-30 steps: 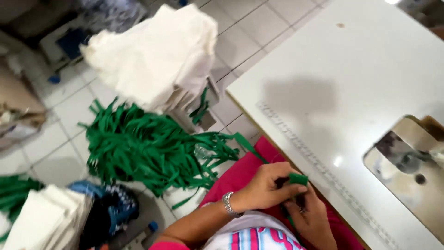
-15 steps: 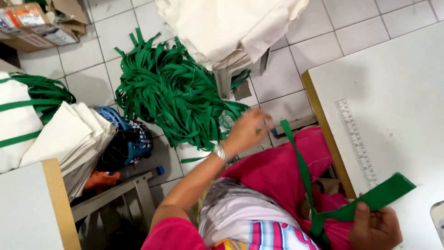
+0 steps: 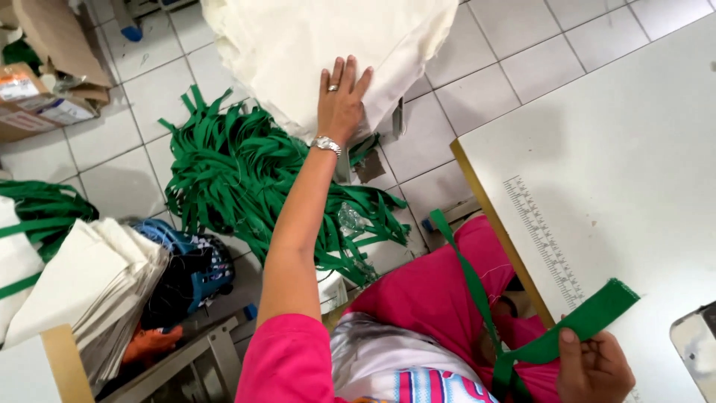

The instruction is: Attaching green fabric straps to white fabric pieces using an industrial sewing machine.

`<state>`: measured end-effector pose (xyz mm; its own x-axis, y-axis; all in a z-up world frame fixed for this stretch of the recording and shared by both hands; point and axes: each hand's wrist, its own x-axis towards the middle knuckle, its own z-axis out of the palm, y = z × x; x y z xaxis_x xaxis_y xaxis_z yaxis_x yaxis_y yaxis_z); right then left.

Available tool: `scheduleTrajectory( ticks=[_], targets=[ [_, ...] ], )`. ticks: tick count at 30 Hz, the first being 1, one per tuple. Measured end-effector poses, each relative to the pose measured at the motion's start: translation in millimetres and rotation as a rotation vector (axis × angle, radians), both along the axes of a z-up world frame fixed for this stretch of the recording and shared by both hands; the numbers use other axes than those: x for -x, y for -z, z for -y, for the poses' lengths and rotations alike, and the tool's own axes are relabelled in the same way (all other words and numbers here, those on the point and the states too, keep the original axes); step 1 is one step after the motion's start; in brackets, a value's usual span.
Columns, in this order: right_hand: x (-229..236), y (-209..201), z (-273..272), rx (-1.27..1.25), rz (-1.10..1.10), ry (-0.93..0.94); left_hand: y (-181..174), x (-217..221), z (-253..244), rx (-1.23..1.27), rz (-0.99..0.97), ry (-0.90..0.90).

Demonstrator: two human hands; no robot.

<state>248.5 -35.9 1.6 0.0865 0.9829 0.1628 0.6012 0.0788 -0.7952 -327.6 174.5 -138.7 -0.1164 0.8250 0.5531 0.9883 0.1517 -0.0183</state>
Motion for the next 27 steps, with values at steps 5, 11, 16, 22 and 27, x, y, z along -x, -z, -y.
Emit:
scheduleTrajectory(
  ticks=[5,11,16,22,27],
  targets=[
    [-2.9,-9.0,-5.6,0.049,0.038,-0.035,-41.7,4.0,-0.2,0.139,0.304,0.018],
    [-1.7,-5.7,-1.9,0.062,-0.239,-0.083,-105.2,-48.7,29.3,0.447,0.114,0.102],
    [7.0,-33.8,9.6,0.118,-0.395,-0.033,-182.7,-195.6,105.7,0.318,0.810,0.620],
    [-27.3,-35.3,37.3,0.013,-0.339,0.026,-115.8,-182.0,77.0,-0.105,0.423,0.556],
    [-53.7,-39.9,55.0,0.039,-0.333,0.280,-42.0,-67.5,16.7,0.179,-0.049,-0.095]
  ],
)
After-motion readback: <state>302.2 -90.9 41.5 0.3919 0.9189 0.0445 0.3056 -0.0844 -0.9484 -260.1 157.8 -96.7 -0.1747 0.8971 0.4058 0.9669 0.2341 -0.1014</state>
